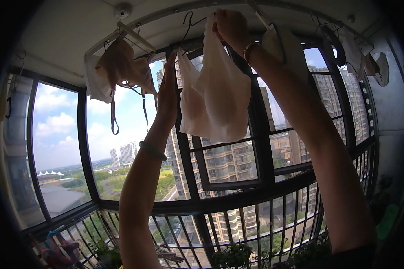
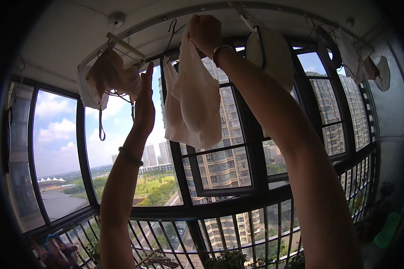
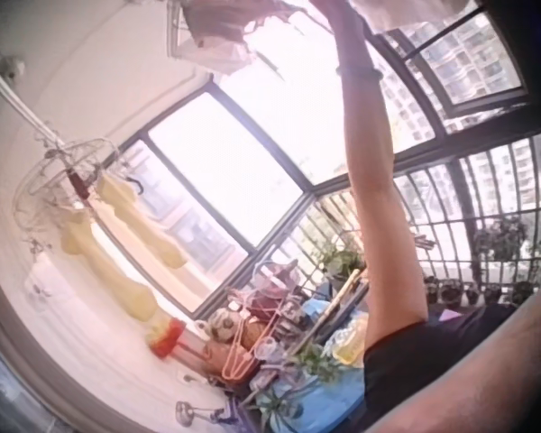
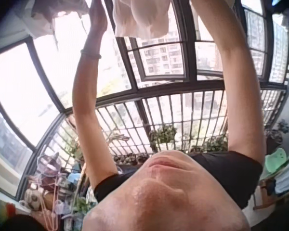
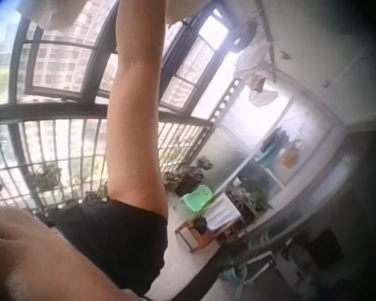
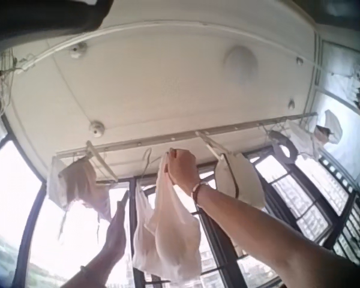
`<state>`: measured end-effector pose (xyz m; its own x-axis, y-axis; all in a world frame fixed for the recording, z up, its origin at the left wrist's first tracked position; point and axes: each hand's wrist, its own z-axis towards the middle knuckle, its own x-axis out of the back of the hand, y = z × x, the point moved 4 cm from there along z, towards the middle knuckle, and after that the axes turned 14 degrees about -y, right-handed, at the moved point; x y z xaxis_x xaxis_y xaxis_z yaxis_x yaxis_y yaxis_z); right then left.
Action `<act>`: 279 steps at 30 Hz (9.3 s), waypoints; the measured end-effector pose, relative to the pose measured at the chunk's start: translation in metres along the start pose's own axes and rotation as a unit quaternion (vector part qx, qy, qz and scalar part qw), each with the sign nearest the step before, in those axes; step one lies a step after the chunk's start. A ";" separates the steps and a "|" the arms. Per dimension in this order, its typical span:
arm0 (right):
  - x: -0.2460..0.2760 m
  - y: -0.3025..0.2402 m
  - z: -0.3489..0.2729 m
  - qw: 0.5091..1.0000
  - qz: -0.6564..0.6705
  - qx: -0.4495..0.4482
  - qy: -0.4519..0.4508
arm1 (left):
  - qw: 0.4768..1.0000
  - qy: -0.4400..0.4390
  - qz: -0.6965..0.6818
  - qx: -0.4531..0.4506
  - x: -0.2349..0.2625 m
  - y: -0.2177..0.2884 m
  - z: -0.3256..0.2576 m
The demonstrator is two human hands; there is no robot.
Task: The person hangs several pieces of underwear on hangers and places them on a balcony drying rack. They then use a mop to clean the tiled floor of the balcony.
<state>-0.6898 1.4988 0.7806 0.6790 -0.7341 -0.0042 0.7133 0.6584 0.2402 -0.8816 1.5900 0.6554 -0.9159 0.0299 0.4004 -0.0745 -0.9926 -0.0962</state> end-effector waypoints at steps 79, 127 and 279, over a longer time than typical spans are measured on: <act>0.371 -0.040 -0.543 0.734 0.469 -0.467 0.154 | 0.640 0.010 -0.727 0.250 -0.525 0.225 -0.158; 0.928 -0.014 -0.976 0.456 0.050 -0.730 0.506 | 0.220 -0.366 -0.668 0.610 -1.216 0.474 -0.290; 0.706 0.031 -0.533 0.685 0.480 -0.501 -0.222 | 0.693 0.011 -0.513 0.506 -0.756 0.425 -0.026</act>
<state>-0.0956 1.0897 0.2679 0.9580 0.2844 0.0376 -0.1126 0.4934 -0.8625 -0.2314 1.1484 0.2882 -0.5926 0.7718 -0.2307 -0.3869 -0.0215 0.9219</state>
